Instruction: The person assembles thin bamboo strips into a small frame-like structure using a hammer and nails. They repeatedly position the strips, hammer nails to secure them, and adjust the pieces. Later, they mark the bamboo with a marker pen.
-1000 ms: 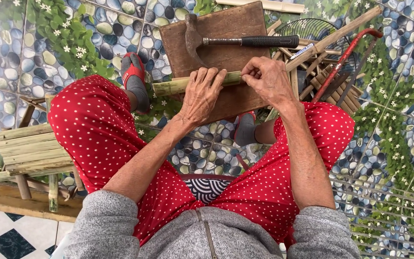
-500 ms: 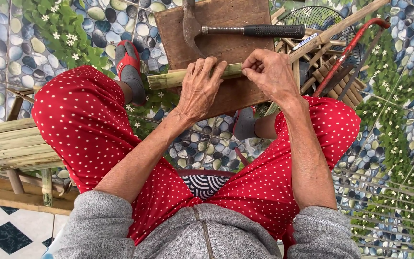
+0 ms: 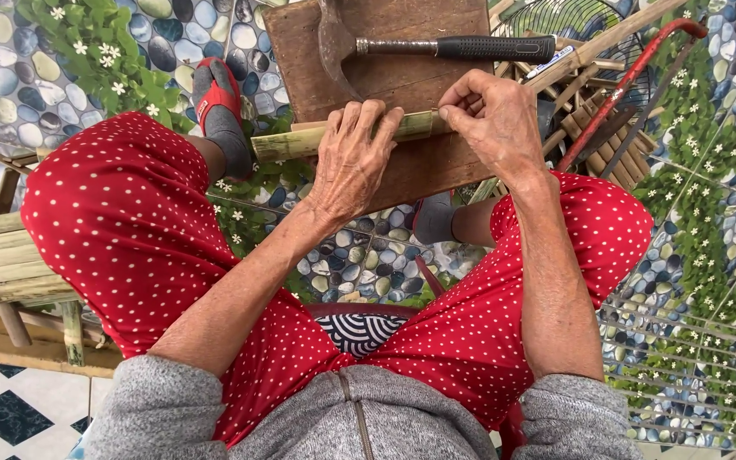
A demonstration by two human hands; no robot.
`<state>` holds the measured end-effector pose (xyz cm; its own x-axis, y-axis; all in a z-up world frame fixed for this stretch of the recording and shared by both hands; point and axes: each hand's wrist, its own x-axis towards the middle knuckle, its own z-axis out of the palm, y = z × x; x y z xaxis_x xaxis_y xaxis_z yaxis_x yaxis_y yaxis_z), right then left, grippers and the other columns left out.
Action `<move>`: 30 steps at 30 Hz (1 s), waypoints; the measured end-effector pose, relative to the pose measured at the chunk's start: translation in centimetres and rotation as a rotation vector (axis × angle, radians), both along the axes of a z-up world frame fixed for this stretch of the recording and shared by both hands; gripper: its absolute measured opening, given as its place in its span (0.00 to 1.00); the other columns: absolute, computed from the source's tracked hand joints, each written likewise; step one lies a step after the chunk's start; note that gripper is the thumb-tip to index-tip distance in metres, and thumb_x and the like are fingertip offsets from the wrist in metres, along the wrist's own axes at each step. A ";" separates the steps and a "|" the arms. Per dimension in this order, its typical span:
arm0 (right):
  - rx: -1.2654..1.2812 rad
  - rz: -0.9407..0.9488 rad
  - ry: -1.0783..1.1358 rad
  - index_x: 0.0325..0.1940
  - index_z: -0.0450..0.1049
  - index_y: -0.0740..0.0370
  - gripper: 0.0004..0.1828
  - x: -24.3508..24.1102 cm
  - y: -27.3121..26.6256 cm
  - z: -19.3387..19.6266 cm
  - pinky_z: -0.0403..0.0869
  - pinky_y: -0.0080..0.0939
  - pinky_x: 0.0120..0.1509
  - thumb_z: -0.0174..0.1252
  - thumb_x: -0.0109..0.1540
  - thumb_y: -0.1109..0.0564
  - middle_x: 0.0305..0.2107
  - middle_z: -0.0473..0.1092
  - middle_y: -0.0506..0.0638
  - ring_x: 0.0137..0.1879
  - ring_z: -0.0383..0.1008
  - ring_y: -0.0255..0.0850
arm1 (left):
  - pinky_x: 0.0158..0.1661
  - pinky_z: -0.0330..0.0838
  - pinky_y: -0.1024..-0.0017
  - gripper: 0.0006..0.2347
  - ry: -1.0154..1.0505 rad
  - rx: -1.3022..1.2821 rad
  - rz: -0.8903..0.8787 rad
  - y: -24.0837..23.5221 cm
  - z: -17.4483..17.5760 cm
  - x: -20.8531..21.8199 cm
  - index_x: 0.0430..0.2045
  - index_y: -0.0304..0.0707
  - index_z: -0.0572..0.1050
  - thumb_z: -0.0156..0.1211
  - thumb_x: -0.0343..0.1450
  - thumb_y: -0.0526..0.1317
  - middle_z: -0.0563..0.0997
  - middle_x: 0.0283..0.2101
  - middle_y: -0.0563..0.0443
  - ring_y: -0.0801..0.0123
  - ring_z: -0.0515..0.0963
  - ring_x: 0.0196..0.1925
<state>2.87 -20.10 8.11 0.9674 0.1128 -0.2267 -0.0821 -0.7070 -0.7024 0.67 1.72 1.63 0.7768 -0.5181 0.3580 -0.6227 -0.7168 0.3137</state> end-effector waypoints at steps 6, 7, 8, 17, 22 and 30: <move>0.013 0.025 -0.041 0.38 0.78 0.61 0.04 0.4 -0.3 -0.4 0.75 0.31 0.40 0.64 0.65 0.66 0.31 0.76 0.45 0.34 0.73 0.32 | 0.44 0.69 0.60 0.21 0.014 0.036 -0.003 0.1 -0.1 0.1 0.54 0.35 0.71 0.73 0.69 0.34 0.69 0.49 0.43 0.54 0.71 0.45; 0.014 0.019 -0.034 0.38 0.78 0.61 0.03 0.5 -0.4 -0.3 0.75 0.32 0.40 0.63 0.65 0.66 0.31 0.76 0.46 0.33 0.72 0.33 | 0.45 0.69 0.60 0.21 0.010 0.057 -0.006 0.1 -0.1 0.1 0.55 0.34 0.71 0.73 0.69 0.35 0.69 0.49 0.42 0.54 0.71 0.46; 0.016 0.014 -0.027 0.38 0.79 0.61 0.03 0.5 -0.4 -0.3 0.75 0.32 0.40 0.63 0.65 0.66 0.30 0.75 0.46 0.33 0.72 0.33 | 0.45 0.70 0.59 0.22 0.008 0.077 -0.010 0.1 -0.2 0.1 0.55 0.34 0.71 0.74 0.69 0.36 0.69 0.50 0.42 0.53 0.70 0.47; 0.028 -0.027 -0.034 0.39 0.79 0.60 0.04 0.6 -0.3 0.2 0.75 0.30 0.38 0.63 0.65 0.66 0.30 0.76 0.45 0.32 0.71 0.31 | 0.43 0.67 0.59 0.21 0.067 0.028 0.002 -0.2 0.3 -0.1 0.51 0.36 0.72 0.75 0.66 0.34 0.68 0.47 0.43 0.53 0.69 0.45; 0.077 -0.057 -0.029 0.39 0.79 0.60 0.05 0.8 -0.3 0.8 0.74 0.29 0.39 0.64 0.66 0.67 0.31 0.75 0.45 0.34 0.71 0.30 | 0.44 0.66 0.59 0.22 0.141 -0.022 -0.030 -0.2 0.6 -0.2 0.53 0.38 0.69 0.72 0.66 0.33 0.67 0.47 0.43 0.53 0.69 0.45; 0.099 -0.078 -0.045 0.38 0.79 0.60 0.05 0.7 -0.4 1.0 0.72 0.27 0.38 0.65 0.65 0.67 0.31 0.75 0.44 0.34 0.69 0.29 | 0.34 0.72 0.61 0.21 0.218 -0.110 -0.050 -0.2 1.2 -0.5 0.52 0.39 0.68 0.70 0.67 0.31 0.66 0.47 0.45 0.56 0.71 0.41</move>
<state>3.60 -20.49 9.10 0.9830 0.0567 -0.1747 -0.1011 -0.6271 -0.7724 0.19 1.54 2.84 0.8161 -0.5252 0.2411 -0.5657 -0.6409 0.5188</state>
